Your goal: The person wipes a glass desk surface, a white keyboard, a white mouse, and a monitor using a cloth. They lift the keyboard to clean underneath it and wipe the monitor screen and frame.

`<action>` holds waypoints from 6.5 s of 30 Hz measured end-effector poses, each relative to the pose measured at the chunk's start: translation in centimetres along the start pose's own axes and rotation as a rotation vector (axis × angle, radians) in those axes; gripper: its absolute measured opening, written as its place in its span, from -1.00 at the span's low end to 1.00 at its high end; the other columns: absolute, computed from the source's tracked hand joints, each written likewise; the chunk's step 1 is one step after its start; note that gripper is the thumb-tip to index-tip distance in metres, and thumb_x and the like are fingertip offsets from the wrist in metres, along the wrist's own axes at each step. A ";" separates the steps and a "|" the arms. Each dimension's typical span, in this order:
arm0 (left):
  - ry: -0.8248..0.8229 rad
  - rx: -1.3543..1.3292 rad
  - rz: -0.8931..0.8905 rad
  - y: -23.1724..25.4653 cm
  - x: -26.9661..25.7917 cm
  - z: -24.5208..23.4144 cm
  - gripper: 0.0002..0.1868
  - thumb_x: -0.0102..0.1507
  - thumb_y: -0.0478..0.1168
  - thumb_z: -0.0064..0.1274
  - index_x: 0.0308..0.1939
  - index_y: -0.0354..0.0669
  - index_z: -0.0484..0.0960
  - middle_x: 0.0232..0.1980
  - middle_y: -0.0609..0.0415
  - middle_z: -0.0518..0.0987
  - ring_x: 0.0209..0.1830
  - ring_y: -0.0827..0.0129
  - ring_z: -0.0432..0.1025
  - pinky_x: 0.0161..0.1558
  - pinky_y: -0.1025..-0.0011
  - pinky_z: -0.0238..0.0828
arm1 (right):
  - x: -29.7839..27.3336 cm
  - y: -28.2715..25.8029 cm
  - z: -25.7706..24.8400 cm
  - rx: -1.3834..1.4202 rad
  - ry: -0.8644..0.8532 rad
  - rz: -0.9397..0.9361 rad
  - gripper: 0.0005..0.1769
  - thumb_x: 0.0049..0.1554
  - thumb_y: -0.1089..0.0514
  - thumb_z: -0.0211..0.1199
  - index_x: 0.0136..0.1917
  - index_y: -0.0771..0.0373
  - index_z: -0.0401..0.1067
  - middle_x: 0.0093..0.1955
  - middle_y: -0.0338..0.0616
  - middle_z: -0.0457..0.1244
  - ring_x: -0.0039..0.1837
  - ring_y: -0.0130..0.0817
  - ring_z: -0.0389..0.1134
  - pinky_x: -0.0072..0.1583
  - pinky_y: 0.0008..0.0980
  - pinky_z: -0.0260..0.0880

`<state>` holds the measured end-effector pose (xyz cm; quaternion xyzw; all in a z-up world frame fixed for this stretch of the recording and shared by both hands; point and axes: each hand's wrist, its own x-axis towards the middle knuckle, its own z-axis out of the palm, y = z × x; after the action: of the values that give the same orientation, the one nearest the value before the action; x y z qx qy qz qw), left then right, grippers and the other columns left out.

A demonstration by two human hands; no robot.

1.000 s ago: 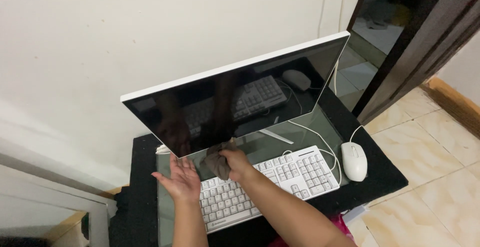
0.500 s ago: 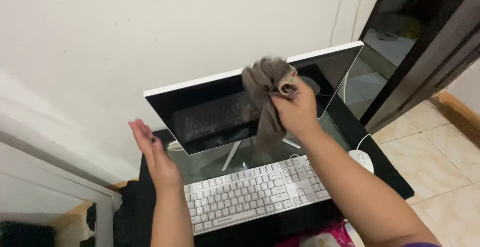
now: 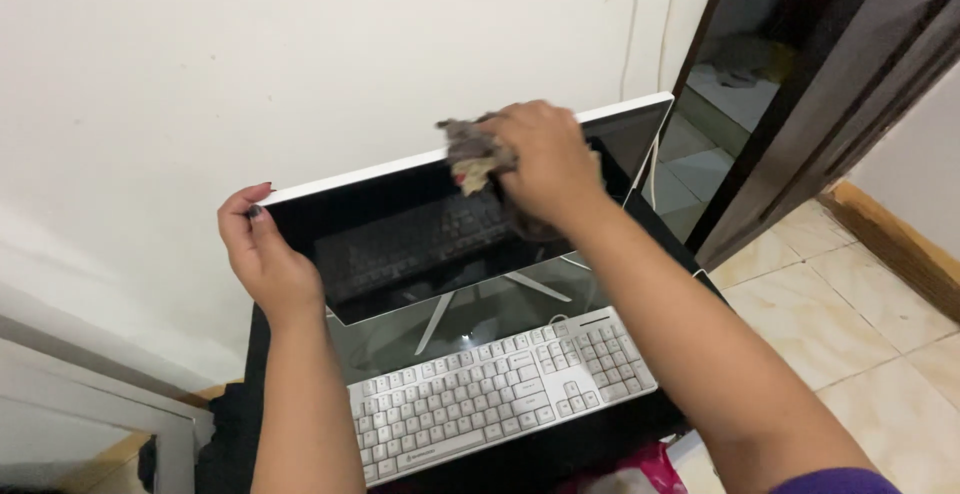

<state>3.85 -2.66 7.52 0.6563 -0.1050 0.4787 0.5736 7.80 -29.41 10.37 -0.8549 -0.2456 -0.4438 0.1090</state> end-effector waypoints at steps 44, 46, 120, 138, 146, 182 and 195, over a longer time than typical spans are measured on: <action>-0.672 0.864 0.706 0.9 4.4 -0.3 -0.58 -0.04 -0.14 0.12 -0.09 0.07 0.49 -0.18 0.10 0.46 -0.29 0.15 0.41 -0.31 0.26 0.31 | -16.4 -9.2 -8.1 0.724 -0.358 0.455 0.05 -0.16 0.18 0.29 0.43 0.17 -0.28 0.47 -0.02 -0.16 0.46 -0.09 -0.14 0.36 -0.14 -0.12; -0.666 0.817 0.669 1.1 4.6 -2.1 -0.60 -0.04 -0.22 0.10 -0.10 -0.04 0.50 -0.17 0.05 0.46 -0.34 0.09 0.38 -0.39 0.22 0.28 | -17.7 -9.7 -8.7 0.748 -0.418 0.516 0.04 -0.09 0.15 0.25 0.45 0.02 -0.37 0.49 -0.10 -0.18 0.49 -0.18 -0.16 0.38 -0.25 -0.18; -0.460 0.871 0.366 1.5 -0.5 3.0 -0.48 0.39 0.15 -0.47 0.20 0.03 0.44 0.19 0.09 0.41 0.30 0.16 0.15 0.29 0.03 -0.30 | -5.9 11.8 -4.0 0.269 0.280 0.506 -0.62 -0.05 0.10 0.07 0.07 0.17 0.28 -0.04 -0.14 0.21 0.04 -0.09 0.28 0.20 -0.13 0.17; -0.493 0.874 0.365 2.7 -0.8 3.5 -0.52 0.26 0.00 -0.36 0.21 -0.04 0.37 0.25 0.03 0.36 0.32 0.13 0.13 0.28 -0.02 -0.26 | -25.2 15.0 10.6 0.499 -0.254 1.294 -0.56 -0.01 -0.09 -0.07 -0.28 0.33 0.40 -0.23 0.10 0.29 -0.11 0.00 0.32 -0.12 -0.16 0.19; -0.500 0.886 0.360 3.0 -0.5 3.4 -0.50 0.28 0.05 -0.40 0.20 -0.05 0.38 0.24 0.03 0.37 0.32 0.14 0.13 0.26 -0.03 -0.23 | -13.3 13.2 0.2 0.783 0.115 1.220 -0.56 -0.02 0.13 -0.14 0.13 0.06 0.33 -0.03 -0.05 0.29 0.03 -0.21 0.31 0.02 -0.29 0.27; -0.683 0.873 0.198 3.1 1.0 1.9 -0.42 0.28 0.21 -0.51 0.26 0.09 0.27 0.26 0.12 0.30 0.30 0.26 0.09 0.27 0.06 -0.28 | -21.4 -6.7 27.2 1.940 0.988 2.057 -0.53 0.17 -0.14 -0.25 0.17 0.18 0.19 0.16 -0.05 0.18 0.14 -0.11 0.25 0.11 -0.14 0.29; -0.429 0.247 0.172 3.4 1.4 -2.7 -0.29 0.27 0.25 -0.63 0.37 -0.06 0.05 0.43 0.04 0.02 0.44 0.12 -0.21 0.34 0.12 -0.54 | -12.5 -13.3 10.4 1.153 -0.375 1.320 -0.57 -0.19 -0.06 0.19 -0.14 0.26 0.46 -0.29 0.08 0.30 -0.20 -0.11 0.36 -0.20 -0.14 0.30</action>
<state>0.85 -0.90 10.48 0.7965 -0.2206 0.3847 0.4110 2.16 -17.87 -6.22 -0.6929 0.0976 0.0486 0.7128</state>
